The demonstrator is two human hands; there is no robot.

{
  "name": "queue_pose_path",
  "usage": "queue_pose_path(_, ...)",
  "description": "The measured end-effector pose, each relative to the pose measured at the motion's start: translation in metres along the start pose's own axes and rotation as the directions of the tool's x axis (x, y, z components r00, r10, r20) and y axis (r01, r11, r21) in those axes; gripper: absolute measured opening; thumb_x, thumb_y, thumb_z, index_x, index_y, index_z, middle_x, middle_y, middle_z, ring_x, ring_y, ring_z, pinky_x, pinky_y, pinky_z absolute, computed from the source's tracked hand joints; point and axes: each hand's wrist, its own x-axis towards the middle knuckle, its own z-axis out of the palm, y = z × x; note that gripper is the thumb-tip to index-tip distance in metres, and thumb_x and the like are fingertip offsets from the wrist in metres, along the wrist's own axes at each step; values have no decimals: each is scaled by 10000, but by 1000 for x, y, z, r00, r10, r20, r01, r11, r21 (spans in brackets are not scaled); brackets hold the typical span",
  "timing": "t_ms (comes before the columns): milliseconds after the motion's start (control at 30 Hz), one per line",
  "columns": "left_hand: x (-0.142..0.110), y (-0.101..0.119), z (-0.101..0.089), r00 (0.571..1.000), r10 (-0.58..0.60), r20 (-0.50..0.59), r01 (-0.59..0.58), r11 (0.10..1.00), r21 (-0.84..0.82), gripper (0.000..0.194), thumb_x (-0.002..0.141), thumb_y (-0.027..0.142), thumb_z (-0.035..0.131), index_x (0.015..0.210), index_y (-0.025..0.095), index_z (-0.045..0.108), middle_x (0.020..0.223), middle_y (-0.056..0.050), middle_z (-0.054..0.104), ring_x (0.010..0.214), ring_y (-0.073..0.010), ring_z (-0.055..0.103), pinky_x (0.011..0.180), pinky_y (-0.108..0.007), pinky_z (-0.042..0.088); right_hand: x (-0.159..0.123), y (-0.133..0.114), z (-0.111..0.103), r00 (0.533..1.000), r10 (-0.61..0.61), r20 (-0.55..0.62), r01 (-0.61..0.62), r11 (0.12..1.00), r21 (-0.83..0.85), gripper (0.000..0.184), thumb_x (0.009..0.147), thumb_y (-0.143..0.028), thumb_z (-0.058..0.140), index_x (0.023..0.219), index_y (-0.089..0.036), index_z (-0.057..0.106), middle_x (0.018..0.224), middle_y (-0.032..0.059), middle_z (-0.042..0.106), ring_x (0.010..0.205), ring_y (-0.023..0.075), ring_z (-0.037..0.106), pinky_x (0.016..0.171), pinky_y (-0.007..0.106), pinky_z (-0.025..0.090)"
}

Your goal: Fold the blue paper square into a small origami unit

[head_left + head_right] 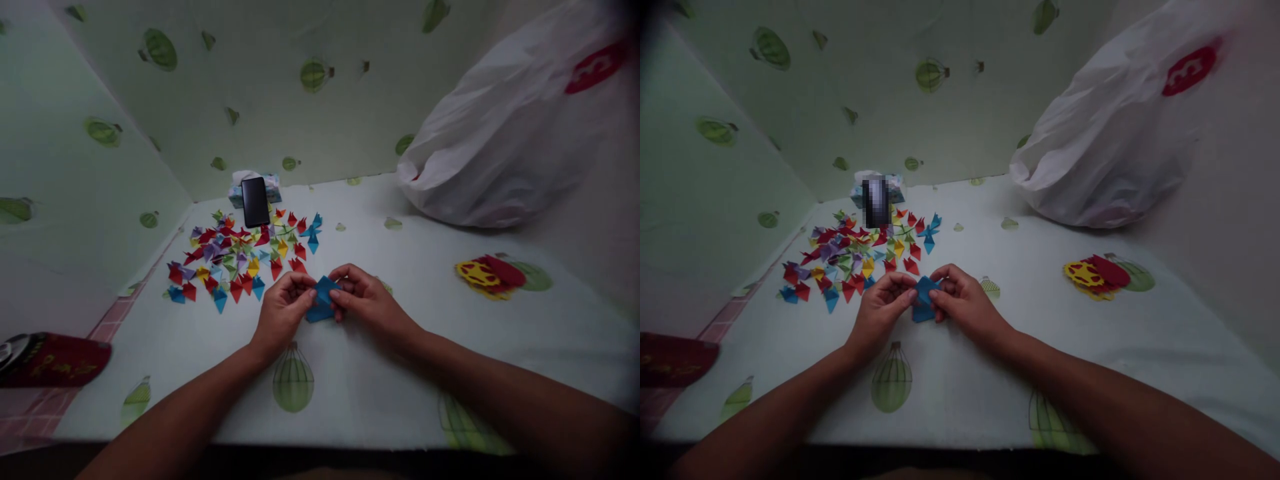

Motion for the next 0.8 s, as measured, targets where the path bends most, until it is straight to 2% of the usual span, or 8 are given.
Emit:
queue_pose_path(267,0,1,0,1000,8,17,-8,1000,-15,161,749,254,774,847,164,684,788,-1,653,691,-119,603,653,-226,499,-2,2,0,984,-172,-44,165,979,-123,145,869,-279,622,987,-224,557,656,-63,539,572,121,568,582,280,454)
queue_pose_path(533,0,1,-1,999,11,36,-10,999,-33,186,750,271,787,868,159,697,795,-6,671,682,-127,621,654,-243,511,-1,3,-1,970,-231,-71,223,969,-105,140,873,-263,635,1006,-223,613,651,-59,539,573,120,562,584,282,467)
queue_pose_path(800,-1,2,-3,996,8,84,-3,999,-49,210,760,278,809,919,163,736,856,-33,714,771,-152,658,709,-254,524,-3,-3,0,988,-145,-52,140,987,-75,110,856,-290,660,877,-189,619,650,-31,618,572,121,594,599,287,483)
